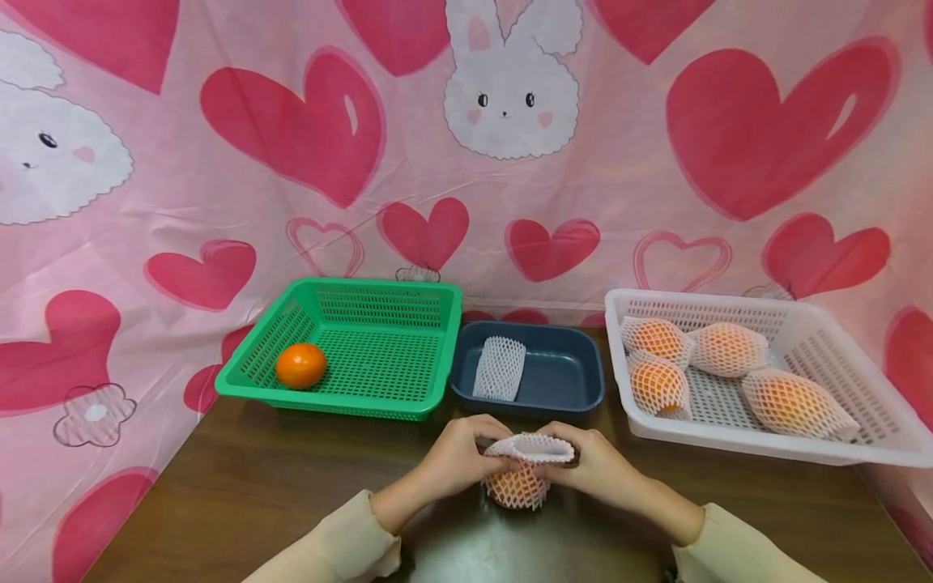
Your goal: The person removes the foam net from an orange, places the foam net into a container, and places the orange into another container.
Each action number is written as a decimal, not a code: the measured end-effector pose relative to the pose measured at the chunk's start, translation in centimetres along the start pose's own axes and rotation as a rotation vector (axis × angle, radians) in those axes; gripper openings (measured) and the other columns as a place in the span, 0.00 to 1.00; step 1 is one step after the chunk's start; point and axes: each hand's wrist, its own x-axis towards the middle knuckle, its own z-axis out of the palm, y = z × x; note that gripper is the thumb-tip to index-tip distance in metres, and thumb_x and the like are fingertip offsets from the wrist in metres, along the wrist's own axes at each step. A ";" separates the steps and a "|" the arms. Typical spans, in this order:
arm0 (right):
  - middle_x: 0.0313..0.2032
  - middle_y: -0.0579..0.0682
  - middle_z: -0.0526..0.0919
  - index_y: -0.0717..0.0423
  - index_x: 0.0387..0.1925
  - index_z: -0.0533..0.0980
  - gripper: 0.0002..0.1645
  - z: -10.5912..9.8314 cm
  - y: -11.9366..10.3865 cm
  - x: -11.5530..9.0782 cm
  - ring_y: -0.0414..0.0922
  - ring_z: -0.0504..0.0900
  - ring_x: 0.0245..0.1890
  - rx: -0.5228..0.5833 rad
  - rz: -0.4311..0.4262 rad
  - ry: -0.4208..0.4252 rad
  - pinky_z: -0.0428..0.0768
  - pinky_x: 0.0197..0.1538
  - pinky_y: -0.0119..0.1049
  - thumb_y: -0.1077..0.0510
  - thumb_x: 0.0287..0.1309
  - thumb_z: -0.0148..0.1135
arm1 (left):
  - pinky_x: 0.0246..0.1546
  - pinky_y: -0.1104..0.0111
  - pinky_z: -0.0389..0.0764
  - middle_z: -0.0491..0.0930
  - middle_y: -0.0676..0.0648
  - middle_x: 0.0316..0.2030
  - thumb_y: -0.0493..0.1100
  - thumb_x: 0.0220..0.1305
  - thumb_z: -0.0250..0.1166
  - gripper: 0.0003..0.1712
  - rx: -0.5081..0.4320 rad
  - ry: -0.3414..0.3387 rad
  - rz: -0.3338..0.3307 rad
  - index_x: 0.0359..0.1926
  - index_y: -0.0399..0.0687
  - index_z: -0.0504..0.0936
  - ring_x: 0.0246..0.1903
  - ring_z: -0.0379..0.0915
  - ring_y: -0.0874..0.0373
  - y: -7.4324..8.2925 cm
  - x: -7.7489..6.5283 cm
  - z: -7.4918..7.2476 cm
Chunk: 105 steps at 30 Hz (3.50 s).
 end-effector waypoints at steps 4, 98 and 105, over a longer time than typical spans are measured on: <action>0.38 0.47 0.89 0.57 0.45 0.84 0.16 0.1 0.0 -0.2 0.33 0.82 0.38 -0.003 -0.005 0.008 0.83 0.39 0.35 0.61 0.54 0.78 | 0.54 0.64 0.78 0.83 0.49 0.53 0.48 0.50 0.83 0.29 0.045 -0.064 -0.064 0.54 0.48 0.87 0.54 0.77 0.58 -0.3 -0.2 0.1; 0.73 0.80 0.48 0.76 0.76 0.32 0.51 -3.6 5.7 10.1 0.73 0.55 0.72 -0.257 0.786 0.070 0.56 0.72 0.63 0.58 0.73 0.54 | 0.48 0.61 0.79 0.78 0.49 0.57 0.46 0.48 0.83 0.41 -0.033 -0.220 -0.257 0.64 0.48 0.79 0.48 0.73 0.56 -1.3 0.1 0.3; 0.73 0.78 0.48 0.76 0.77 0.38 0.51 -3.6 4.8 10.2 0.73 0.62 0.69 -0.381 0.787 0.044 0.62 0.69 0.64 0.54 0.73 0.57 | 0.48 0.61 0.79 0.78 0.49 0.58 0.45 0.48 0.83 0.40 -0.043 -0.219 -0.252 0.64 0.47 0.79 0.49 0.74 0.56 -1.3 0.1 0.3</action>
